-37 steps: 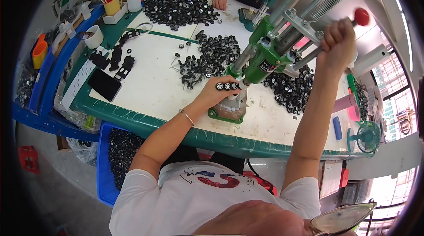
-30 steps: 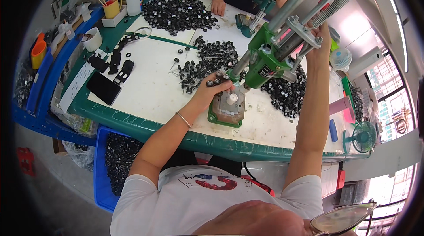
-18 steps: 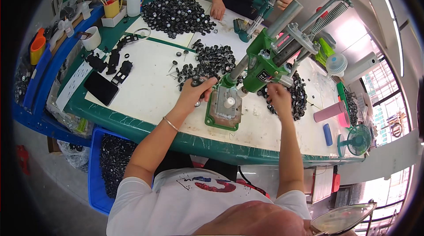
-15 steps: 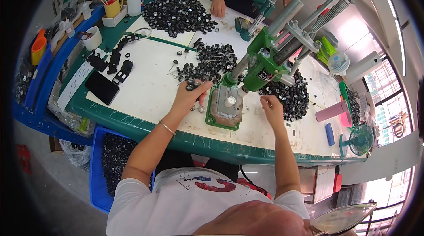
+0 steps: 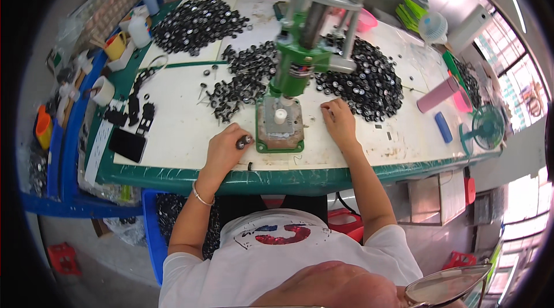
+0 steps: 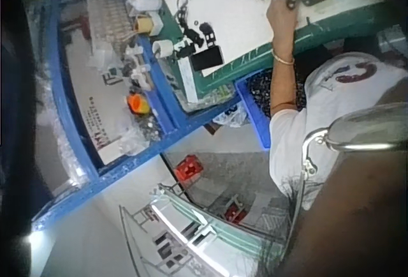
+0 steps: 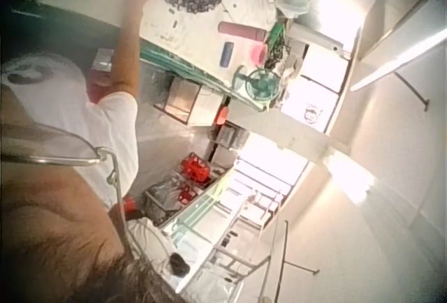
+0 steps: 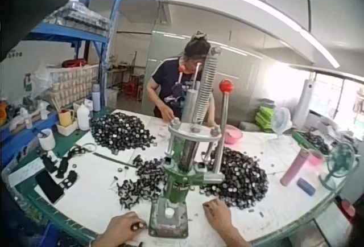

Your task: The person repeatedly picks small black wheel-like parts and metal pins from piles on a workbench, places them into a green press machine, and operates the lever to assemble them. The assembled parts are then placed into a blue bin below the table.

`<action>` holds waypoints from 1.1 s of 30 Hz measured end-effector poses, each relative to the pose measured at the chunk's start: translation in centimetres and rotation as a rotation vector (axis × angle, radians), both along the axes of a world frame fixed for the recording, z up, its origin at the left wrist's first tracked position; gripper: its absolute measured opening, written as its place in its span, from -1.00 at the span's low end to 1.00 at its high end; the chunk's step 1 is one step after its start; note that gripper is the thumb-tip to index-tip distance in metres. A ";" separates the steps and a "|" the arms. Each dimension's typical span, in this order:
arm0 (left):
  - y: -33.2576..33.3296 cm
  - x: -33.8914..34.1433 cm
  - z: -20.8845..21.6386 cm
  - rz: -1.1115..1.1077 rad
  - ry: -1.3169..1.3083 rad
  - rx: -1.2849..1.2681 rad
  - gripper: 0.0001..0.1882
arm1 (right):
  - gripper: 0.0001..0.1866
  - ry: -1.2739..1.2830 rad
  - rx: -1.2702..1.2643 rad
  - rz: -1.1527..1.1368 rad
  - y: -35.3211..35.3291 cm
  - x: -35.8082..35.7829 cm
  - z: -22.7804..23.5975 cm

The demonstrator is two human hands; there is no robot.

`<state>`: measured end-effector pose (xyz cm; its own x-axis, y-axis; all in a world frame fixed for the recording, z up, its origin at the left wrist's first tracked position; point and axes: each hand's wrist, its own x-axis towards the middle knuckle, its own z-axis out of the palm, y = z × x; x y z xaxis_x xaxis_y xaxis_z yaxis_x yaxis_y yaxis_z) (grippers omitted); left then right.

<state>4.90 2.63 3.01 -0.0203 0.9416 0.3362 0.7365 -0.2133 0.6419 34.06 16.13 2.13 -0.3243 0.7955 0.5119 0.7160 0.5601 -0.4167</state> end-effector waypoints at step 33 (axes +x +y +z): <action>-5.1 -2.0 -0.7 0.405 -1.136 -0.142 -0.64 | -0.79 0.024 -0.015 -0.006 2.7 0.8 0.6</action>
